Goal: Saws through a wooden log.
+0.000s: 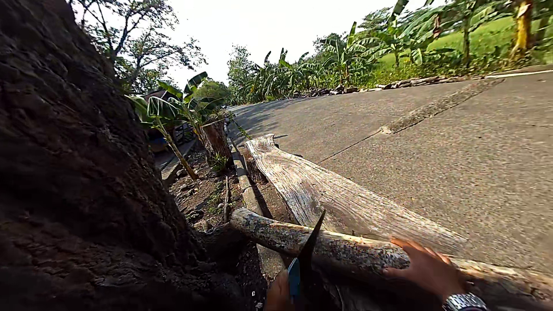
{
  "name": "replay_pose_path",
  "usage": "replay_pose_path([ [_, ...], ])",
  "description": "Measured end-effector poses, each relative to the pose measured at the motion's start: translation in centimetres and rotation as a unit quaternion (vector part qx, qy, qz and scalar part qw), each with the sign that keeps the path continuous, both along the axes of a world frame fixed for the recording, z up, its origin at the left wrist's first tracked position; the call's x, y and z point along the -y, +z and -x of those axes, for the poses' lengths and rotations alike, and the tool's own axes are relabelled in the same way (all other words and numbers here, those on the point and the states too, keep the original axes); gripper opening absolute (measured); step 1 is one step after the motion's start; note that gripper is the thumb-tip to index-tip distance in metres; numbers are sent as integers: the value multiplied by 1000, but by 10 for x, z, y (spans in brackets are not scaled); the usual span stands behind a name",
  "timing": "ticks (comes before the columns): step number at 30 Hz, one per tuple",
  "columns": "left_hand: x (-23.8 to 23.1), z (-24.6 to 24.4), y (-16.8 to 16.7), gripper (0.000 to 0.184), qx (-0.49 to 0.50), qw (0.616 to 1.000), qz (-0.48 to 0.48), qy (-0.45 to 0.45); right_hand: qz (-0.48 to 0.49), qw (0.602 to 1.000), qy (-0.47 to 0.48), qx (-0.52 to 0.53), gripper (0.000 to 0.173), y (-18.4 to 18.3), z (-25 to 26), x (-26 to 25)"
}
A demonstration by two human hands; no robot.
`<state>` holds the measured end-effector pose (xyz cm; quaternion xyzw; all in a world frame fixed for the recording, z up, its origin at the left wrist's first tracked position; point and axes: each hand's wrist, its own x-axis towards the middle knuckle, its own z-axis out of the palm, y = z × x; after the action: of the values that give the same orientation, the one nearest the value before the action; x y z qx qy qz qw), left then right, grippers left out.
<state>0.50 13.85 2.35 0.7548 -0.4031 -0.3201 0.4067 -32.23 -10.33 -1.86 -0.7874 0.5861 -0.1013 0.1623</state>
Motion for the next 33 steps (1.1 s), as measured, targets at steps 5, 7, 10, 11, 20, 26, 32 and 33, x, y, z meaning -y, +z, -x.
replay_pose_path([
  [5, 95, 7, -23, 59, -42, 999, 1, -24, -19, 1000, 2, -12, 98, -2, 4, -2],
  [7, 66, 3, -23, 56, -62, 998, 9, -24, -18, 1000, 4, -18, 96, -4, 2, 6],
  [10, -22, 7, -19, 61, -67, 998, 4, -20, -32, 999, -6, -22, 96, -2, 4, 16],
  [11, -52, 9, -17, 62, -67, 998, -5, -11, -36, 999, -6, -20, 96, -4, 3, 17],
  [20, 106, -2, -36, 67, -11, 1000, -17, -17, 54, 998, -6, 8, 95, -16, 1, -6],
  [26, 18, 7, -37, 69, -85, 996, 3, -6, 15, 1000, -8, -17, 99, -6, 3, 4],
  [32, -69, 5, -27, 62, -34, 999, 11, 15, 29, 1000, -10, 3, 98, -12, -1, 11],
  [33, -46, 2, -29, 61, -25, 999, 1, 21, 37, 999, -7, 5, 97, -13, -1, 8],
])
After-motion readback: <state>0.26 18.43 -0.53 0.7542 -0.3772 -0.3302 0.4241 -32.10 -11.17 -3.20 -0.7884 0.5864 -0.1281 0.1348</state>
